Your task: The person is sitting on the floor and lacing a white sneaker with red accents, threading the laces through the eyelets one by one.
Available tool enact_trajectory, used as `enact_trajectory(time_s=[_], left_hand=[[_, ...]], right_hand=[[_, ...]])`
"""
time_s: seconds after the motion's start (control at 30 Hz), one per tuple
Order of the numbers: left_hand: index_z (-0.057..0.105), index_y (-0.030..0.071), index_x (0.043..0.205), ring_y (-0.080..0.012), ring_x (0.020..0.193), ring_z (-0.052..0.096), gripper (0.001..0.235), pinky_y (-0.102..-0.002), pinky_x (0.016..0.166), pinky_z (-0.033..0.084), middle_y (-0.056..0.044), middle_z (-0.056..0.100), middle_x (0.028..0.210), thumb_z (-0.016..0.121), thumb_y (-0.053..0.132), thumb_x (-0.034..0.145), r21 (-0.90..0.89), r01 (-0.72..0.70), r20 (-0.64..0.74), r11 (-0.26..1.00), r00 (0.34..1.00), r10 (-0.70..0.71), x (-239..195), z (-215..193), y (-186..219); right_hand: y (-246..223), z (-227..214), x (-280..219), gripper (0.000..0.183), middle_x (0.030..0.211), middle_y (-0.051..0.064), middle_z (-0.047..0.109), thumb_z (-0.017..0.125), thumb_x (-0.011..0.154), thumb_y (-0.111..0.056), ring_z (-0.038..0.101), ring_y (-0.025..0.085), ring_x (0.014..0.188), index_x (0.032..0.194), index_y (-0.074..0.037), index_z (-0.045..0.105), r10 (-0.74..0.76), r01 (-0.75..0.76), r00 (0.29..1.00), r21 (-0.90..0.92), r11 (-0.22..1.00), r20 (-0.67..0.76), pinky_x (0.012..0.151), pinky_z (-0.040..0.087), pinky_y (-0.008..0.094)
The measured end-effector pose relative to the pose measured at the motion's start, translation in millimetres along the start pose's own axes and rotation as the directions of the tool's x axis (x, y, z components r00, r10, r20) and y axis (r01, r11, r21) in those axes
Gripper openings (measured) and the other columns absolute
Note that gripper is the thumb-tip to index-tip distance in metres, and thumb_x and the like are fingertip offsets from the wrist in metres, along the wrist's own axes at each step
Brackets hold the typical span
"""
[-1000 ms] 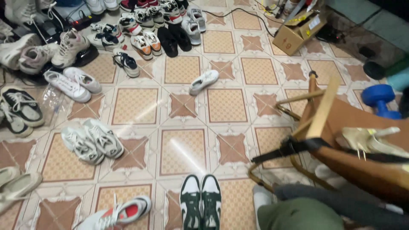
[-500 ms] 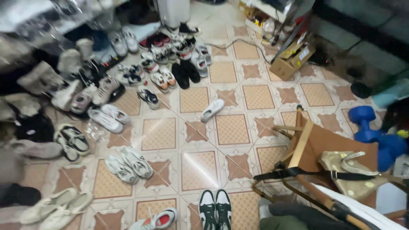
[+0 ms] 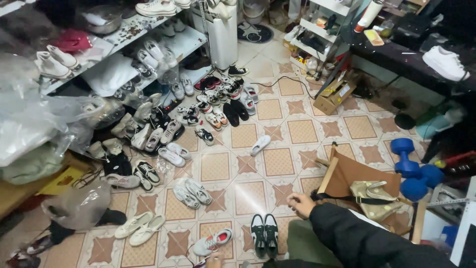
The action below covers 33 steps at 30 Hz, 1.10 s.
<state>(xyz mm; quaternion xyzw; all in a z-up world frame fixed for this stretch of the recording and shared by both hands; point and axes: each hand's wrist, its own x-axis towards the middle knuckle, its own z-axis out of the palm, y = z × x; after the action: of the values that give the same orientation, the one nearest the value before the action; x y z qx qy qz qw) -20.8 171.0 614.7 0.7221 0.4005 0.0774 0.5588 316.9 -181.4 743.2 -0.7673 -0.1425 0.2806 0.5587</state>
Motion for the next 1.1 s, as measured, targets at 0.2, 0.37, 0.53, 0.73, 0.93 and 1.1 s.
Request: enact_trajectory(time_s=[0.2,0.37,0.53,0.73,0.93,1.1], left_hand=[[0.076,-0.006,0.094,-0.0263,0.052,0.063,0.018,-0.034,0.047,0.05,-0.019,0.073,0.069,0.071,0.012,0.092,-0.167,0.217,-0.065,0.962,0.971,-0.231,100,-26,94],[0.072,0.006,0.111,-0.0254,0.055,0.061,0.025,-0.035,0.042,0.037,-0.015,0.071,0.076,0.061,0.024,0.098,-0.046,0.281,0.084,0.959,0.957,-0.276,191,54,206],[0.072,0.0,0.109,-0.0249,0.064,0.064,0.034,-0.038,0.05,0.045,-0.013,0.075,0.091,0.066,0.031,0.097,0.084,0.39,0.09,0.917,0.913,-0.397,266,163,340],[0.048,-0.001,0.151,-0.0277,0.092,0.079,0.076,-0.038,0.072,0.065,-0.019,0.077,0.118,0.07,0.045,0.095,0.345,0.201,0.235,0.917,0.927,-0.292,352,273,463],[0.069,0.01,0.121,-0.0225,0.077,0.075,0.037,-0.033,0.059,0.065,-0.011,0.077,0.099,0.071,0.035,0.095,0.107,0.153,0.252,0.983,0.952,-0.175,462,320,576],[0.07,0.009,0.118,-0.0193,0.075,0.072,0.029,-0.031,0.059,0.062,-0.011,0.077,0.098,0.067,0.029,0.096,0.018,0.105,0.263,0.994,0.959,-0.106,517,367,691]], right_hand=[[-8,-62,14,0.024,0.092,0.012,0.081,0.07,0.094,-0.016,0.071,0.021,0.074,0.11,-0.002,0.079,0.149,-0.132,0.986,0.195,0.972,-0.076,0.064,0.052,0.03],[18,-115,109,0.02,0.088,0.011,0.076,0.068,0.096,-0.013,0.063,0.018,0.07,0.109,-0.002,0.079,0.165,-0.084,0.969,0.379,0.921,-0.186,0.057,0.048,0.029],[19,-184,252,0.018,0.085,0.013,0.073,0.067,0.097,-0.008,0.062,0.018,0.063,0.109,0.0,0.077,0.239,-0.057,0.941,0.586,0.808,-0.239,0.046,0.04,0.026],[-117,-285,334,0.022,0.102,0.014,0.078,0.075,0.088,-0.018,0.073,0.025,0.095,0.109,-0.016,0.079,0.082,-0.015,0.947,0.213,0.977,-0.312,0.086,0.061,0.041],[-277,-344,379,0.031,0.104,0.014,0.077,0.069,0.1,-0.029,0.073,0.018,0.089,0.121,-0.006,0.071,-0.161,0.225,0.965,0.343,0.912,-0.206,0.076,0.061,0.032],[-325,-351,449,0.025,0.097,0.016,0.077,0.065,0.101,-0.022,0.073,0.022,0.084,0.116,-0.003,0.073,-0.231,0.259,0.966,0.43,0.865,-0.117,0.071,0.06,0.032]])
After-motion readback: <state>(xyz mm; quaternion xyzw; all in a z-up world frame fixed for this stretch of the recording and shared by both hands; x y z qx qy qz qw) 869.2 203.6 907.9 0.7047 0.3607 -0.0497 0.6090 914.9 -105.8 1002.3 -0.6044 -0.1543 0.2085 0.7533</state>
